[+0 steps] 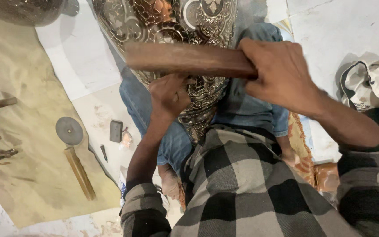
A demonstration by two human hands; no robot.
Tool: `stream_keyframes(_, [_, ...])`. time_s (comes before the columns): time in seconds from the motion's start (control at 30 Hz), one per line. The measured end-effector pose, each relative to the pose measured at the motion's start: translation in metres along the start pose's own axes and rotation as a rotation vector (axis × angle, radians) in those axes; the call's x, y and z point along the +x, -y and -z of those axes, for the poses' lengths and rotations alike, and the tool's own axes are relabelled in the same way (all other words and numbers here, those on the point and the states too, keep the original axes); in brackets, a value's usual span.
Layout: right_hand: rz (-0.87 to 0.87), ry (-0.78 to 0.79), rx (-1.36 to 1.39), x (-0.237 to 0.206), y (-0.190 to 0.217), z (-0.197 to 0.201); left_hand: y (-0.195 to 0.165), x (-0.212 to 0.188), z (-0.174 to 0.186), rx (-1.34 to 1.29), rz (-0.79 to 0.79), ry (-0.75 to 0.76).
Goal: The person sits on the floor holding a wooden mallet in one hand and a small punch in the other, repeatedly striking the punch against the embossed surface of a large ornate brass vessel, repositioning the punch on different decorative areas to work the metal.
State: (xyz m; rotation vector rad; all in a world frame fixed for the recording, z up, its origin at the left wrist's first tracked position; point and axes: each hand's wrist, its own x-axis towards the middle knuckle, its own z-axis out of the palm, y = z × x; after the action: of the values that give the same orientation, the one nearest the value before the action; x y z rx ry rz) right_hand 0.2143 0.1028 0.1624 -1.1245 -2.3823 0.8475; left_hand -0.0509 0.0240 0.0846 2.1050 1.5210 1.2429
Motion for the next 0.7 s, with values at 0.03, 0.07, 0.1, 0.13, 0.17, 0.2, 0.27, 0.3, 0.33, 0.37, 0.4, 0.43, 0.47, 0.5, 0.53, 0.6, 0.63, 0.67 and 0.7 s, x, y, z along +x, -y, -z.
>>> stream_keyframes(0.03, [0.009, 0.001, -0.072, 0.000, -0.003, 0.000, 0.000, 0.000, 0.000, -0.001, 0.004, -0.013])
stream_keyframes(0.07, [0.018, -0.004, -0.144, -0.001, -0.005, -0.001, -0.001, 0.000, 0.000, 0.000, 0.003, -0.023])
stream_keyframes(0.1, [0.016, -0.007, -0.043, -0.002, -0.007, -0.002, -0.001, 0.000, 0.000, 0.000, 0.002, -0.032])
stream_keyframes(0.13, [0.012, -0.003, 0.062, -0.004, -0.009, -0.001, -0.001, 0.001, 0.000, -0.006, -0.006, -0.018])
stream_keyframes(0.17, [0.009, 0.006, 0.167, -0.005, -0.009, -0.002, -0.001, 0.000, 0.000, -0.011, -0.010, -0.005])
stream_keyframes(0.2, [-0.024, 0.021, 0.123, -0.006, -0.009, -0.002, -0.001, 0.001, 0.000, -0.014, -0.018, 0.006])
stream_keyframes(0.27, [-0.094, 0.040, 0.039, -0.008, -0.007, -0.005, -0.001, -0.001, 0.001, 0.009, 0.017, 0.009])
stream_keyframes(0.3, [-0.078, 0.014, 0.083, -0.009, -0.006, -0.006, 0.000, -0.001, 0.000, 0.018, 0.029, 0.011])
stream_keyframes(0.33, [-0.063, -0.008, 0.125, -0.011, -0.005, -0.007, 0.001, -0.001, -0.001, 0.009, 0.003, 0.010])
stream_keyframes(0.37, [-0.051, -0.023, 0.170, -0.012, -0.003, -0.008, 0.003, 0.000, -0.001, 0.000, -0.015, 0.012])
stream_keyframes(0.4, [-0.059, -0.020, 0.087, -0.014, -0.003, -0.008, 0.003, 0.000, -0.003, -0.010, -0.033, 0.012])
stream_keyframes(0.43, [-0.061, -0.024, 0.002, -0.014, -0.003, -0.008, 0.004, -0.001, -0.004, -0.003, -0.017, 0.018])
stream_keyframes(0.47, [-0.062, -0.032, -0.082, -0.015, -0.003, -0.008, 0.004, 0.000, -0.005, 0.005, -0.005, 0.025])
stream_keyframes(0.5, [-0.069, -0.010, -0.097, -0.016, -0.004, -0.007, 0.004, 0.000, -0.006, 0.010, 0.011, 0.034])
stream_keyframes(0.53, [-0.078, 0.016, -0.112, -0.016, -0.005, -0.007, 0.003, 0.000, -0.006, -0.004, -0.002, 0.034])
stream_keyframes(0.6, [-0.061, 0.010, -0.078, -0.015, -0.008, -0.006, 0.002, 0.001, -0.005, -0.030, -0.032, 0.021])
stream_keyframes(0.63, [-0.038, -0.020, -0.020, -0.014, -0.009, -0.006, 0.001, 0.000, -0.003, -0.012, -0.019, 0.022])
stream_keyframes(0.67, [-0.021, -0.052, 0.038, -0.014, -0.009, -0.005, -0.001, 0.000, -0.001, 0.003, -0.009, 0.026])
stream_keyframes(0.7, [-0.019, -0.039, 0.004, -0.014, -0.010, -0.006, -0.002, 0.000, 0.000, 0.015, -0.001, 0.028])
